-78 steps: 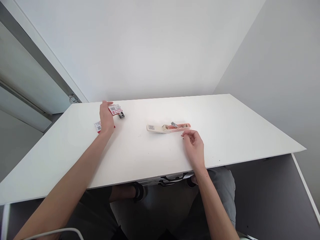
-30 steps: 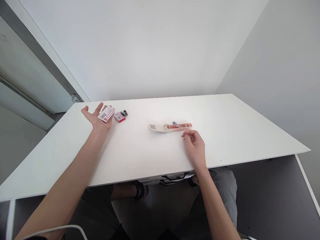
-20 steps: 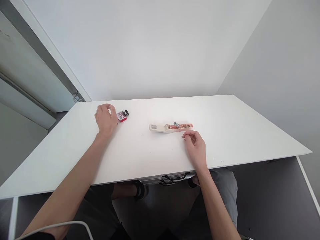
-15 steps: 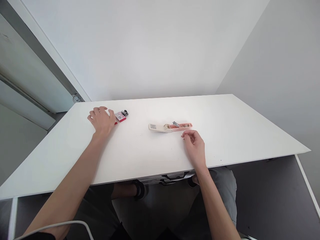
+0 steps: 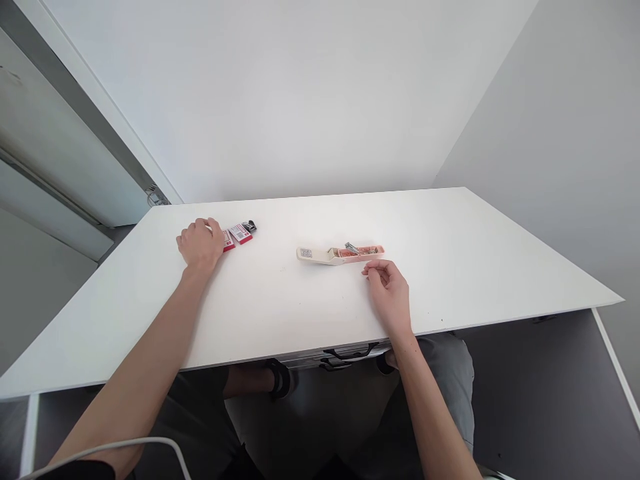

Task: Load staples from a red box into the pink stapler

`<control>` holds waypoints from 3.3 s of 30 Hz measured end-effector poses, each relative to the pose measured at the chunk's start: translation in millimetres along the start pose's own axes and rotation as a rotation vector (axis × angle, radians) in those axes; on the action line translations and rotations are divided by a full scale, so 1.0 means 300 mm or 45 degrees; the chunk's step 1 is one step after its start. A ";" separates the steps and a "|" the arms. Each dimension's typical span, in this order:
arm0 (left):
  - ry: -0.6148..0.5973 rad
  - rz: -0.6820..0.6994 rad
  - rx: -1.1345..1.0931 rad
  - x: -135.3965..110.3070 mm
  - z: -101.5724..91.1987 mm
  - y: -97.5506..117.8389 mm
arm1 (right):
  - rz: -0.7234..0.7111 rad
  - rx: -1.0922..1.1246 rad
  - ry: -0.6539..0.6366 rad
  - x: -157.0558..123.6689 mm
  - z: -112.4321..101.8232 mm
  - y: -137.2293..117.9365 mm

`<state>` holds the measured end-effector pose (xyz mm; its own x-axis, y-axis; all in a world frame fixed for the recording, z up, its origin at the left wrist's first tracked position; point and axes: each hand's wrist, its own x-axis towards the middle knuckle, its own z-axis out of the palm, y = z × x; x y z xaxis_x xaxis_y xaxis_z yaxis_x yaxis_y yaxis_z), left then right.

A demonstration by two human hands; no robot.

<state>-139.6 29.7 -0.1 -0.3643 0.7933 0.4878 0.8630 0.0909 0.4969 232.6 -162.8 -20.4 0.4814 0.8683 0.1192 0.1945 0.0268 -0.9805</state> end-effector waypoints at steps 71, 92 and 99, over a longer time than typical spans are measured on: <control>-0.622 -0.381 -1.748 -0.074 -0.076 0.254 | 0.029 -0.068 -0.046 -0.012 -0.002 -0.009; -1.087 0.233 -1.777 -0.422 -0.088 0.426 | -0.228 -0.126 -0.726 -0.049 0.005 -0.071; -1.211 0.435 -1.741 -0.539 -0.118 0.455 | -0.292 -0.242 -0.753 -0.050 0.015 -0.083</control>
<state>24.9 -107.4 14.2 0.5215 0.7650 0.3777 -0.2426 -0.2915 0.9253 216.6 -174.2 1.6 -0.1300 0.9781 0.1625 0.4097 0.2023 -0.8895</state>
